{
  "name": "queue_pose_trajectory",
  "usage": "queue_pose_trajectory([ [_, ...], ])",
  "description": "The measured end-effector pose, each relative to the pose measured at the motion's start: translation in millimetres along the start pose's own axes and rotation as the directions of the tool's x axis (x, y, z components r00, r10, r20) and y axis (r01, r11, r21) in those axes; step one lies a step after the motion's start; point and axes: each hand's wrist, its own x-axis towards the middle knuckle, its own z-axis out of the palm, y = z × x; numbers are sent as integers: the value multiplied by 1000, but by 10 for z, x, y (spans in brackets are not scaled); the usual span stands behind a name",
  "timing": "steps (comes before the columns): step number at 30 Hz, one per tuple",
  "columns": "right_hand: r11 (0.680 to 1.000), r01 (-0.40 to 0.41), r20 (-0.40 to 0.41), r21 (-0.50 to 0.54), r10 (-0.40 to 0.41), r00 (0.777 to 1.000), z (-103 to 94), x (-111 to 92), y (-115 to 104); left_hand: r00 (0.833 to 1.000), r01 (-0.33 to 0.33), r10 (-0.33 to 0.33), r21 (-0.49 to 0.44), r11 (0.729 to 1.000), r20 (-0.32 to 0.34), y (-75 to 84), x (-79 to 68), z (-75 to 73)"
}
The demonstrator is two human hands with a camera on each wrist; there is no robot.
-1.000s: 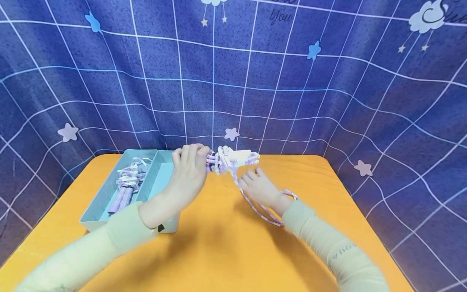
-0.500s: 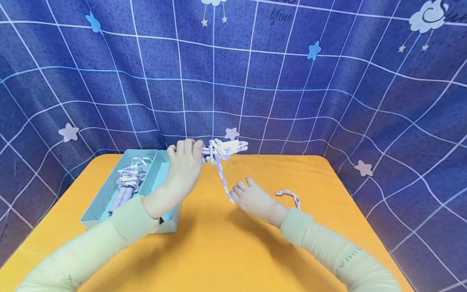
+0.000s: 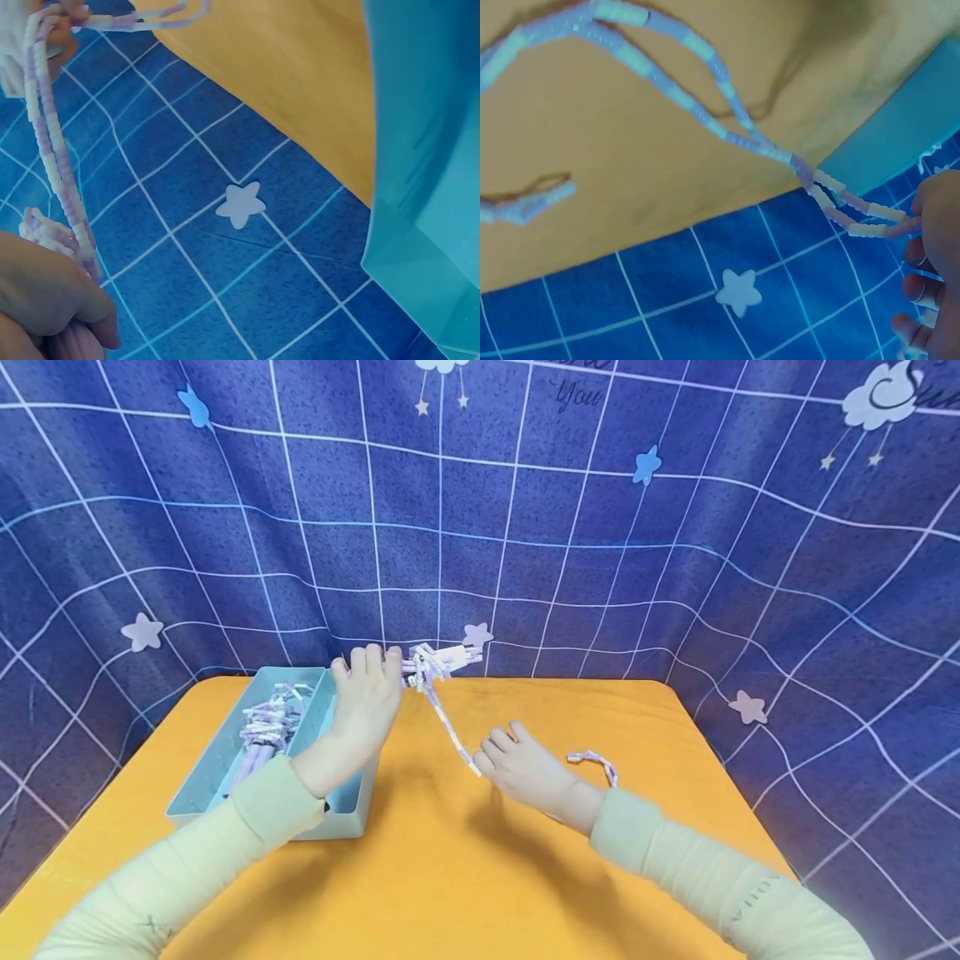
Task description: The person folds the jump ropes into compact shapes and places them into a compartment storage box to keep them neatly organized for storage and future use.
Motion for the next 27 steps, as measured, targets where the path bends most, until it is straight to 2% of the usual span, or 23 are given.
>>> queue_pose_trajectory([
  [6,1000,13,10,1,-13,1000,-169,2,124,1000,6,-6,-5,1000,17,-53,-11,62],
  [12,999,20,-28,-32,-20,999,-347,40,281,997,-14,14,1,1000,81,-118,-42,116],
  [18,997,42,-76,-72,-48,996,-541,98,448,989,-53,52,2,999,140,-157,-90,145],
  [24,991,61,-111,-117,-74,991,-707,169,622,982,-111,112,-15,994,155,-124,-88,123],
  [27,992,72,-154,-101,-87,984,-775,214,691,979,-137,138,-17,990,152,-84,-87,104],
])
